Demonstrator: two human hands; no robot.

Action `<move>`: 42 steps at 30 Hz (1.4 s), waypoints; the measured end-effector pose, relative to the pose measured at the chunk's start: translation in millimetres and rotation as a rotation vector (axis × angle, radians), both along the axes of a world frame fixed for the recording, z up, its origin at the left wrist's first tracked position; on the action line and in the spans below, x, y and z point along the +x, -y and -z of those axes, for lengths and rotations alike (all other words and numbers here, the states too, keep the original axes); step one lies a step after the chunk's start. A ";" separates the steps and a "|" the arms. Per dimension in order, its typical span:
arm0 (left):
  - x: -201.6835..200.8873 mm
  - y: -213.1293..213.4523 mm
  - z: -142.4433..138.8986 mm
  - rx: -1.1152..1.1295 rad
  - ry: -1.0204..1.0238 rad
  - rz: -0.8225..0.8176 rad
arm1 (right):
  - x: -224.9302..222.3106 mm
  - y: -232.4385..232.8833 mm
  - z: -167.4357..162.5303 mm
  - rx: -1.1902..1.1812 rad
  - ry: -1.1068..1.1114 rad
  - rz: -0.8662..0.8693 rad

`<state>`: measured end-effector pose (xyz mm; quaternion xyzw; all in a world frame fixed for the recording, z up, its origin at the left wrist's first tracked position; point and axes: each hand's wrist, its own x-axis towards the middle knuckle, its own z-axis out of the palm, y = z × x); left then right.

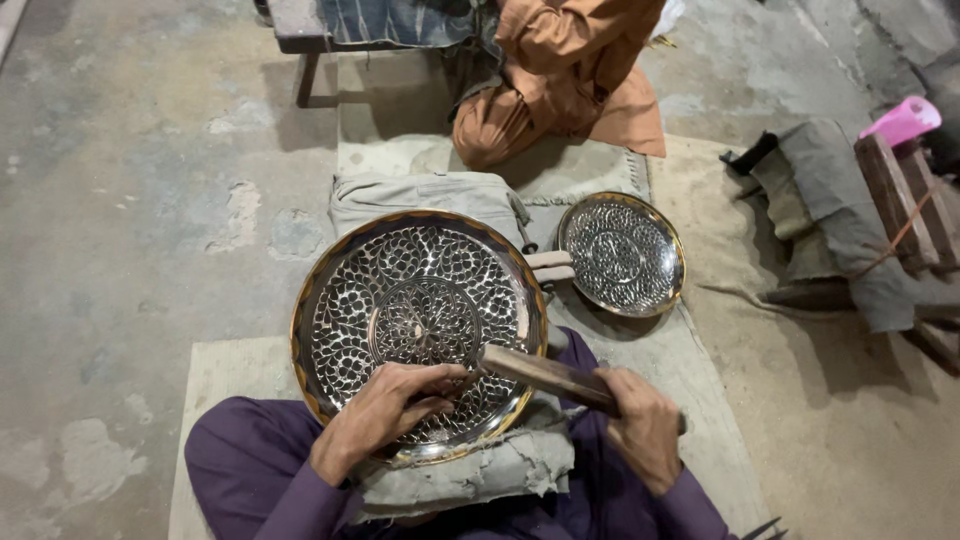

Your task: The person sits on the floor and uses a hammer and punch to emboss a decorative pattern on a metal plate. They repeatedly strike the punch with the hammer to create indentations across the plate's surface.

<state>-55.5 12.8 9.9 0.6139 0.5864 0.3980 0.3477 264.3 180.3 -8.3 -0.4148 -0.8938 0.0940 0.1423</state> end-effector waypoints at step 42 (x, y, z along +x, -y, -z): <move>-0.1 4.8 3.7 0.123 -0.025 0.021 | 4.8 11.0 -13.0 -0.053 0.016 -0.001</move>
